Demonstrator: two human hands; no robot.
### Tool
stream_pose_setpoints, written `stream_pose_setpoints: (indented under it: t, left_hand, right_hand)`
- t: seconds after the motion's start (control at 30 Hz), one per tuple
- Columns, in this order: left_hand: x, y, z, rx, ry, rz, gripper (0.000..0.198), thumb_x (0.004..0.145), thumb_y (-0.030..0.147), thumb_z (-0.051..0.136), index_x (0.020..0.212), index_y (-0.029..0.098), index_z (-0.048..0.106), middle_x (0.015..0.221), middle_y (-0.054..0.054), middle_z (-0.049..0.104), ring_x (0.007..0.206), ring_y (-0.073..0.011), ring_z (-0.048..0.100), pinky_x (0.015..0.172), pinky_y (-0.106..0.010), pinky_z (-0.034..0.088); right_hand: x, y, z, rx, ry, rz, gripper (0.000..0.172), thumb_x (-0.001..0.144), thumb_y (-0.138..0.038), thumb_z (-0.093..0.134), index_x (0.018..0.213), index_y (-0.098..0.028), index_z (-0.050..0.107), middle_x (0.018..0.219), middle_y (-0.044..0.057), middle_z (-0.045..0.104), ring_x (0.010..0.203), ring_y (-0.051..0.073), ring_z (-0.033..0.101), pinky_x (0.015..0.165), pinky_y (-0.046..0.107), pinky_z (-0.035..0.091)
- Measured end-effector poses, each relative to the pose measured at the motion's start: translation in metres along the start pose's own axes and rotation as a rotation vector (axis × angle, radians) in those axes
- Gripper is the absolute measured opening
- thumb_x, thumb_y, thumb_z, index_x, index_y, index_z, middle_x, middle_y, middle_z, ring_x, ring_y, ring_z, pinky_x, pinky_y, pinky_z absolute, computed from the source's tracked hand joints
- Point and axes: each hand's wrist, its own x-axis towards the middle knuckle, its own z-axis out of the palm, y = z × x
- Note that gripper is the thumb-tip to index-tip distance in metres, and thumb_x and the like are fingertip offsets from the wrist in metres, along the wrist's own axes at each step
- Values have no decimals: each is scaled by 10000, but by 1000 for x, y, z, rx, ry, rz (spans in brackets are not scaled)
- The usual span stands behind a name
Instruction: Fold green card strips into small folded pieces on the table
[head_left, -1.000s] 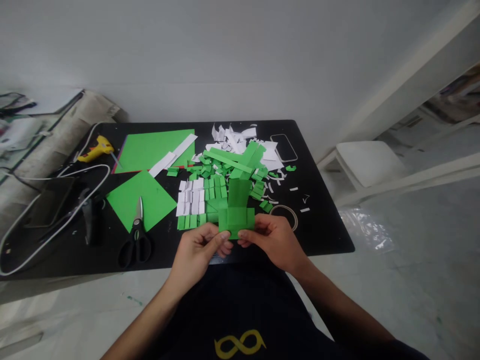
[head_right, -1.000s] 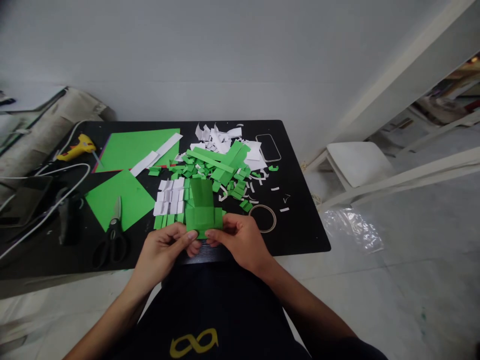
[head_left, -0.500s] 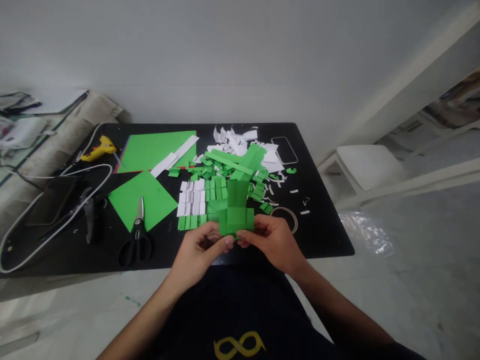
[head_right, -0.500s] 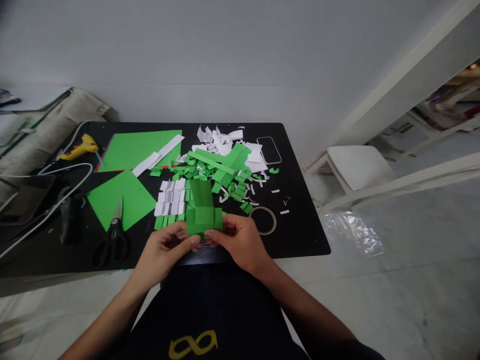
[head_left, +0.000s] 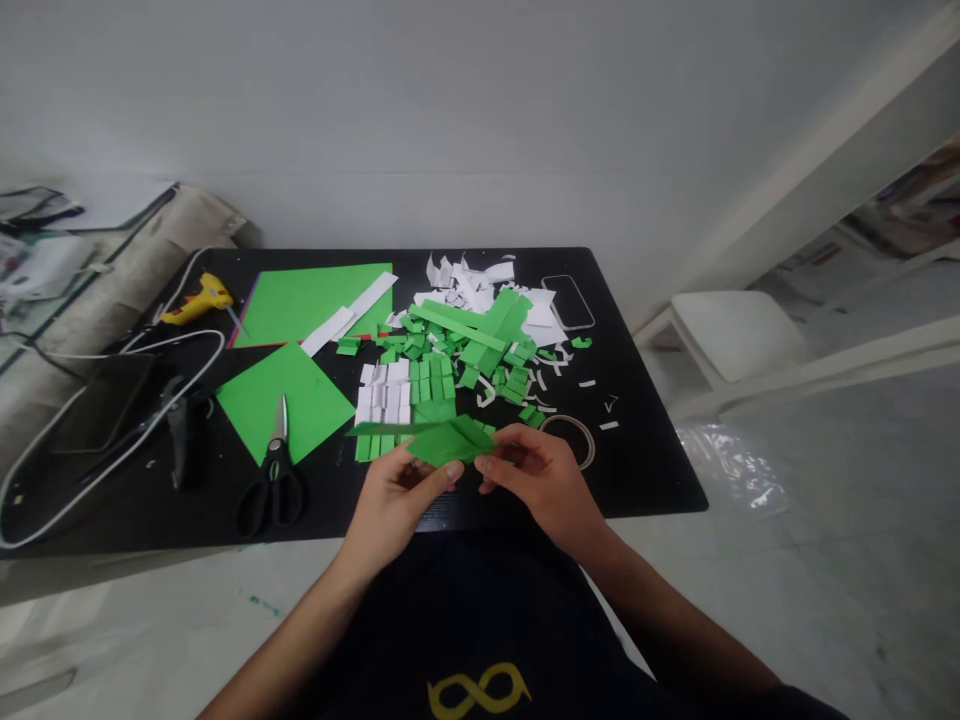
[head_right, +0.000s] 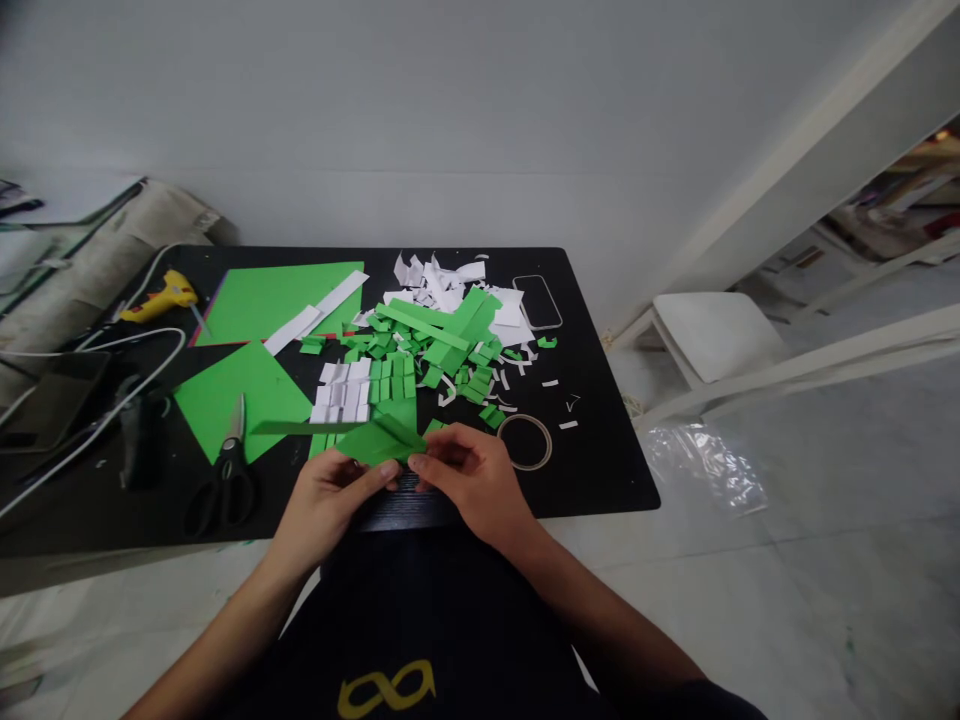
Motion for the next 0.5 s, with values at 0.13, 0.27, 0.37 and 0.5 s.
stream_pose_setpoints:
  t: [0.13, 0.27, 0.37, 0.5]
  left_hand:
    - [2, 1, -4, 78, -47, 84, 127, 864, 336, 850, 852, 211, 827, 834, -33, 754, 776, -176, 697, 697, -265, 547]
    - [4, -1, -8, 21, -93, 119, 161, 837, 332, 883, 959, 231, 857, 873, -35, 769, 788, -178, 707, 722, -263, 543]
    - [6, -5, -12, -51, -83, 26, 314, 811, 359, 913, 1095, 251, 833, 908, -27, 776, 795, -179, 718, 722, -260, 550]
    - [8, -8, -28, -59, 15, -59, 321, 944, 460, 779, 1200, 267, 790, 936, -35, 777, 866, -187, 730, 795, -279, 560]
  right_hand:
    - [-2, 1, 0, 35, -126, -32, 180, 783, -284, 942, 877, -221, 802, 624, -61, 680, 536, 122, 705, 571, 237, 569]
    - [-6, 3, -1, 101, -238, -7, 135, 858, -292, 885, 956, -218, 830, 661, -24, 759, 557, 142, 753, 561, 234, 610]
    - [-8, 1, -3, 89, -243, -45, 93, 896, -276, 850, 978, -232, 843, 712, -13, 786, 577, 142, 772, 570, 230, 633]
    - [-9, -1, -8, -17, -153, -208, 115, 897, -170, 822, 965, -257, 856, 781, -5, 812, 674, 129, 796, 662, 209, 653]
